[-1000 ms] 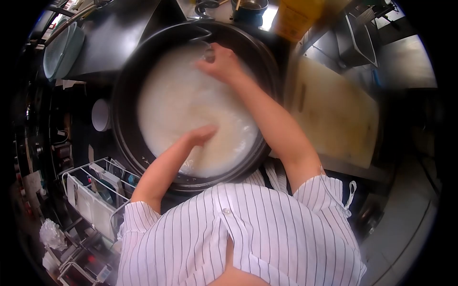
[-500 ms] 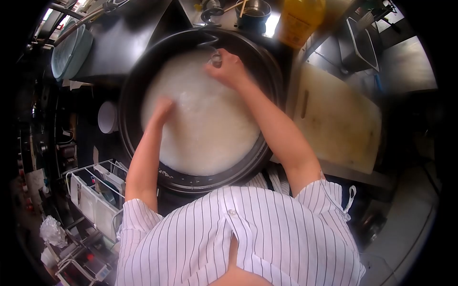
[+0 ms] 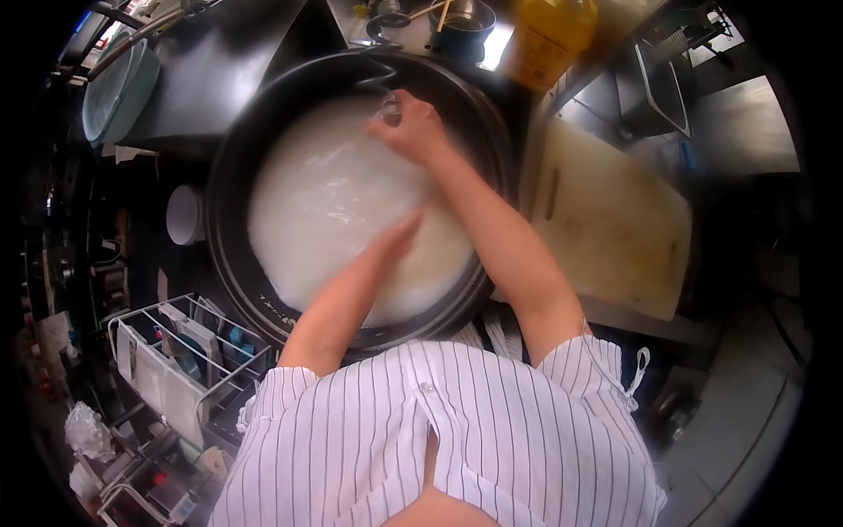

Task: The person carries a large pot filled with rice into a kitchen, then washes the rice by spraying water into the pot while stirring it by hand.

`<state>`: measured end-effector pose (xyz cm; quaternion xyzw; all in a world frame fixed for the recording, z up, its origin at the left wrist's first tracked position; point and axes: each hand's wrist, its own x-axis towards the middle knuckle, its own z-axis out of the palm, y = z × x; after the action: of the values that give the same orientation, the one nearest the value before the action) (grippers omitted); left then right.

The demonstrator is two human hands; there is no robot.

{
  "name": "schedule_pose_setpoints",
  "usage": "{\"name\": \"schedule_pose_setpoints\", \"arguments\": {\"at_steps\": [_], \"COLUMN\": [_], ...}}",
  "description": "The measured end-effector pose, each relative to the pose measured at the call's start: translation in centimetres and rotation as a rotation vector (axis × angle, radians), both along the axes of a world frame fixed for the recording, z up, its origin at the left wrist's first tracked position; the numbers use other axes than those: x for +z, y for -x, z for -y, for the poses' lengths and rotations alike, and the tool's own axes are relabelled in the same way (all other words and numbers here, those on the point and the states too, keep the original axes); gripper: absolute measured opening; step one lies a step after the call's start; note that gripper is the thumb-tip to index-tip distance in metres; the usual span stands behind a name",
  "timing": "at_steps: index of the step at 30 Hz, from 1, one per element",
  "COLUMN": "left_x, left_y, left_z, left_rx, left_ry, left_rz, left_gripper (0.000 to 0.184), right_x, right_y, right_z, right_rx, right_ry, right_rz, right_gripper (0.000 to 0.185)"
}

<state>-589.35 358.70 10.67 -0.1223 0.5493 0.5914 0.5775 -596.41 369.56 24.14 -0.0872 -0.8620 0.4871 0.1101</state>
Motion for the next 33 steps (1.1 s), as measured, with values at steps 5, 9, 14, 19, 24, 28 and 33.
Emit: {"name": "schedule_pose_setpoints", "arguments": {"at_steps": [5,9,14,19,24,28,33], "left_x": [4.2,4.9,5.6,8.5,6.0,-5.3,-2.9], "left_y": [1.1,3.8,7.2,2.4,0.4,3.2,7.7], "left_z": [-1.4,-0.8,3.4,2.0,-1.0,-2.2,-2.8], "left_rx": [0.325,0.386,-0.077,-0.662,-0.943,-0.78,-0.676], "left_ry": [-0.37,-0.469,0.006,0.351,0.165,0.201,0.327], "left_rz": [-0.066,-0.338,-0.88,-1.701,-1.927,-1.575,-1.428], "left_gripper": [0.044,0.034,0.02,0.021,0.029,0.035,0.036], "right_x": [-0.3,0.4,1.2,0.3,0.6,0.3,0.6], "right_y": [0.0,-0.1,-0.4,-0.4,-0.9,-1.2,-1.4], "right_z": [-0.2,-0.9,-1.0,-0.9,-1.0,-0.8,-1.0], "right_rx": [-0.045,-0.06,-0.106,-0.131,-0.106,-0.097,-0.101], "right_ry": [-0.001,0.073,-0.063,-0.127,-0.122,-0.131,-0.127], "right_rz": [-0.039,-0.072,-0.103,-0.086,-0.077,-0.059,-0.048], "right_gripper": [0.043,0.042,0.037,0.036,0.037,0.037,0.036]}}
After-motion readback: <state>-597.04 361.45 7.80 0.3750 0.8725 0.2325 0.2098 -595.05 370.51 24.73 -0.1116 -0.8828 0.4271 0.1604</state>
